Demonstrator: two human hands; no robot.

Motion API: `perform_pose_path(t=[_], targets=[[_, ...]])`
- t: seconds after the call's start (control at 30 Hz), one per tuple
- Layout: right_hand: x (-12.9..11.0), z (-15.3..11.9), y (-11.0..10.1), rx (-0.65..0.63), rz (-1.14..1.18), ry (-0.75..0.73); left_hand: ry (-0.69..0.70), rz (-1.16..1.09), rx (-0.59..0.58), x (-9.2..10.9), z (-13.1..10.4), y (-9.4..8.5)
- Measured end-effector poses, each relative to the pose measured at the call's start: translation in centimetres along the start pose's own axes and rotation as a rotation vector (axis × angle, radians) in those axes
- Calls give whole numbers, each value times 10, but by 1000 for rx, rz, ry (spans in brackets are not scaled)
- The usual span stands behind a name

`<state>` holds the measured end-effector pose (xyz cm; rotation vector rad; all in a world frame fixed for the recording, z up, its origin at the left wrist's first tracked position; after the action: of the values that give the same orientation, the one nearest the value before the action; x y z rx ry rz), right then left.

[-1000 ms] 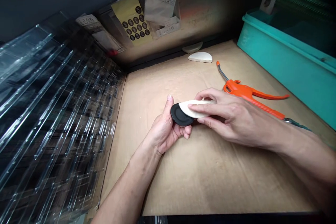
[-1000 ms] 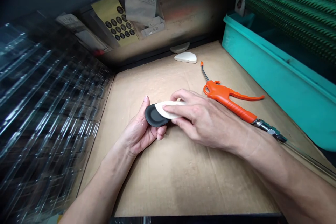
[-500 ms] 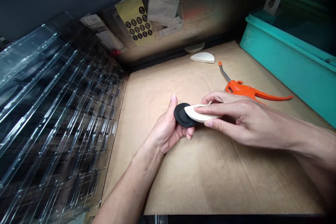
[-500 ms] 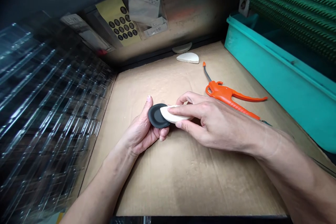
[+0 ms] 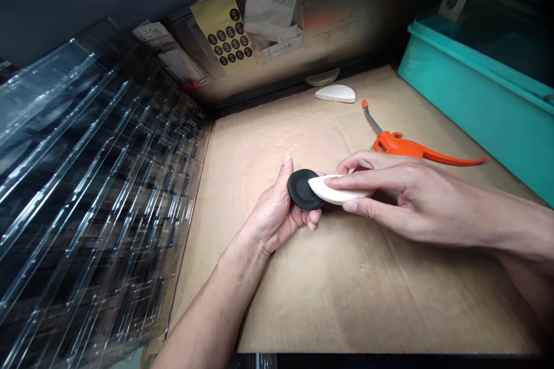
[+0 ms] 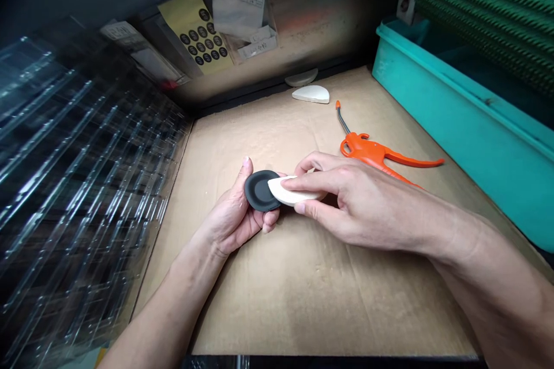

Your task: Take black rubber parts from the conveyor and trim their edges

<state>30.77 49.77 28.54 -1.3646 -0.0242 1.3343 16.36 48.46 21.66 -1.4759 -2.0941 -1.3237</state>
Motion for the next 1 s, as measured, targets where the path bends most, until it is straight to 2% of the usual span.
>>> perform_pose_path(t=[0.2, 0.4, 0.63, 0.73, 0.83, 0.93, 1.0], targets=[[-8, 3, 4, 21, 32, -9, -15, -3, 12, -1, -1, 2], [-2, 6, -4, 172, -60, -38, -20, 13, -56, -5, 0, 5], [-10, 8, 3, 156, -5, -83, -40, -15, -41, -7, 0, 4], [-2, 5, 1, 105, -68, -48, -22, -58, 19, 0, 1, -1], [8, 4, 3, 71, -207, 5, 71, -137, 121, 16, 2, -13], [11, 4, 12, -16, -247, 2, 162, -207, 193, 31, 3, -27], [19, -1, 6, 8, -270, 34, 222, -245, 241, 40, 2, -36]])
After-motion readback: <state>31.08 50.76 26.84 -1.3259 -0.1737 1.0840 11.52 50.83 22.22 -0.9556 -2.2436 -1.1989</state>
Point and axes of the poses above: each hand's wrist, its own z-axis towards the middle knuckle, its own y-axis out of the palm, x = y × z, the point moved 7 cm from there along z, towards the middle knuckle, and after that the axes turned 7 degrees about x, right-handed, at the moved point
